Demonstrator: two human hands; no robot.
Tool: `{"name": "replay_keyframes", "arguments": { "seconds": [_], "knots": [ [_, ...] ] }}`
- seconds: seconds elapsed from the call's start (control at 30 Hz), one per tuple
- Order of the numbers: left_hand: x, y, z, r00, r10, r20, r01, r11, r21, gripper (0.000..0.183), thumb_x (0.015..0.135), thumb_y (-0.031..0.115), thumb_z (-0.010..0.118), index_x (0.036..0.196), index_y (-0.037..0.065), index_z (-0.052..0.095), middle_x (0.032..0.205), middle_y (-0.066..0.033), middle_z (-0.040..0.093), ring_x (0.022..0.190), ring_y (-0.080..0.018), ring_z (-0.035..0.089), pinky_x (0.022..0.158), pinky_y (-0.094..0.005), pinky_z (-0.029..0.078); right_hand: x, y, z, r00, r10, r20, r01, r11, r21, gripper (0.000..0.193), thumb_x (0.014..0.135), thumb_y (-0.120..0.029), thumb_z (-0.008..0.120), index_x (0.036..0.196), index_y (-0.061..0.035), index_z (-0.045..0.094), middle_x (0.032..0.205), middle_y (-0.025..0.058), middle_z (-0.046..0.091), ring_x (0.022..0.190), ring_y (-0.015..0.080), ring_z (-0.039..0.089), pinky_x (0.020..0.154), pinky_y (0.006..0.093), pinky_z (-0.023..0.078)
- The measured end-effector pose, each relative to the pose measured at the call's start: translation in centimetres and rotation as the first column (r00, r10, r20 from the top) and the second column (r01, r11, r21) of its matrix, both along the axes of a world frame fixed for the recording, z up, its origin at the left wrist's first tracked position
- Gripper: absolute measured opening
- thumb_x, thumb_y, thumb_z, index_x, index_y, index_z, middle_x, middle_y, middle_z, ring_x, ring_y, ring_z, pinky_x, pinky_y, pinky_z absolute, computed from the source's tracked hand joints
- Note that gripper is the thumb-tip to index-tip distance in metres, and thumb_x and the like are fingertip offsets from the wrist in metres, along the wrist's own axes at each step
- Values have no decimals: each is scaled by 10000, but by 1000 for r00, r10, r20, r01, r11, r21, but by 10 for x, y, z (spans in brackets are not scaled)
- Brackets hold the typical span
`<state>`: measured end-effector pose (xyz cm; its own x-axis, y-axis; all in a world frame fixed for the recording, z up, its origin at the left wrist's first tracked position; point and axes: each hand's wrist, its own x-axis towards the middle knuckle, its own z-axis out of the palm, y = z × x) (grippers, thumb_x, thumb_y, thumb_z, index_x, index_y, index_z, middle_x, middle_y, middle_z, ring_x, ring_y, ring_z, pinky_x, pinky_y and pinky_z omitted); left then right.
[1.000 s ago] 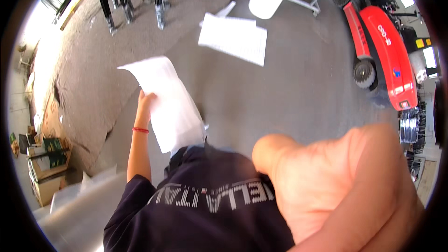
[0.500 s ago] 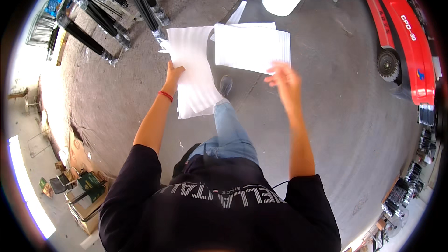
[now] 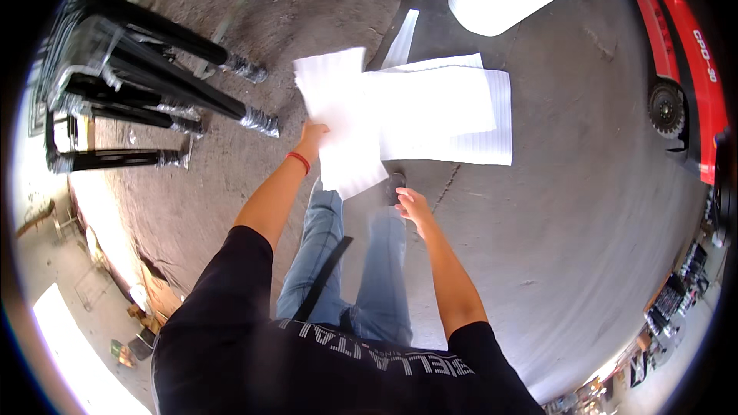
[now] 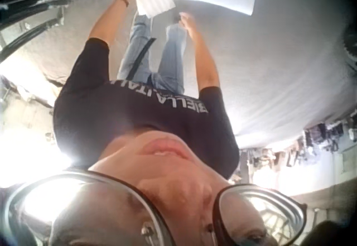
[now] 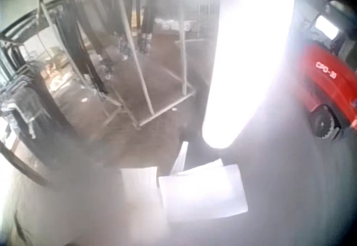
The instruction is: The person folds white foam sheets into rectangular pads. They use both hands to align and fold the material repeatedly, eventually placing the folded stacks on the floor.
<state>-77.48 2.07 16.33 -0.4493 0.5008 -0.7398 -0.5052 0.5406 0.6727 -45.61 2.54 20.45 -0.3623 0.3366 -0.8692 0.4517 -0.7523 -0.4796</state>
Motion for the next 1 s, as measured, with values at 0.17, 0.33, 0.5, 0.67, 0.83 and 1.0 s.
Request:
{"name": "replay_keyframes", "arguments": {
  "seconds": [0.17,0.33,0.5,0.67,0.83,1.0],
  "knots": [
    [-52,59,-90,970,-238,-39,238,971,-14,507,677,-5,475,1180,1,417,1019,-125,535,910,-224,544,782,-331,470,-66,21,-72,944,-328,-39,320,937,-137,340,897,-262,491,1179,-74,520,1215,70,493,1008,186,542,827,334,453],
    [-101,106,-147,864,-465,-194,441,884,-155,530,707,1,462,1227,33,367,1028,-104,508,886,-193,517,779,-309,446,-107,20,-177,785,-620,25,611,766,-197,309,880,-212,497,1158,-79,526,1165,35,510,997,206,542,816,339,466],
    [-135,104,-206,829,-521,-203,503,854,-134,507,741,45,465,1240,36,375,1068,-124,508,928,-212,517,812,-315,428,-110,-20,-282,685,-677,270,728,647,-227,298,857,-153,473,1144,-104,539,1183,19,498,979,222,542,825,360,459],
    [-146,95,-225,871,-484,-82,478,874,-81,514,729,34,459,1237,25,382,1134,-115,483,1042,-194,470,896,-301,376,-116,-48,-374,555,-692,461,826,524,-206,323,852,-139,458,1163,-146,545,1186,11,515,1079,244,481,912,387,378],
    [-150,94,-235,898,-438,-40,429,892,-146,512,722,24,470,1228,25,390,1155,-100,474,1077,-194,451,933,-307,350,-111,-42,-431,568,-789,235,816,576,-39,395,846,-93,453,1236,-131,502,1252,22,477,1197,213,381,1003,372,259],
    [-154,95,-230,860,-504,-76,480,852,-208,485,730,32,478,1209,29,401,1123,-98,498,1033,-197,484,903,-315,380,-115,-26,-419,-51,-998,31,992,-54,-117,415,812,-6,487,1223,49,464,1230,116,480,1133,224,447,992,310,306]
  ]
}}
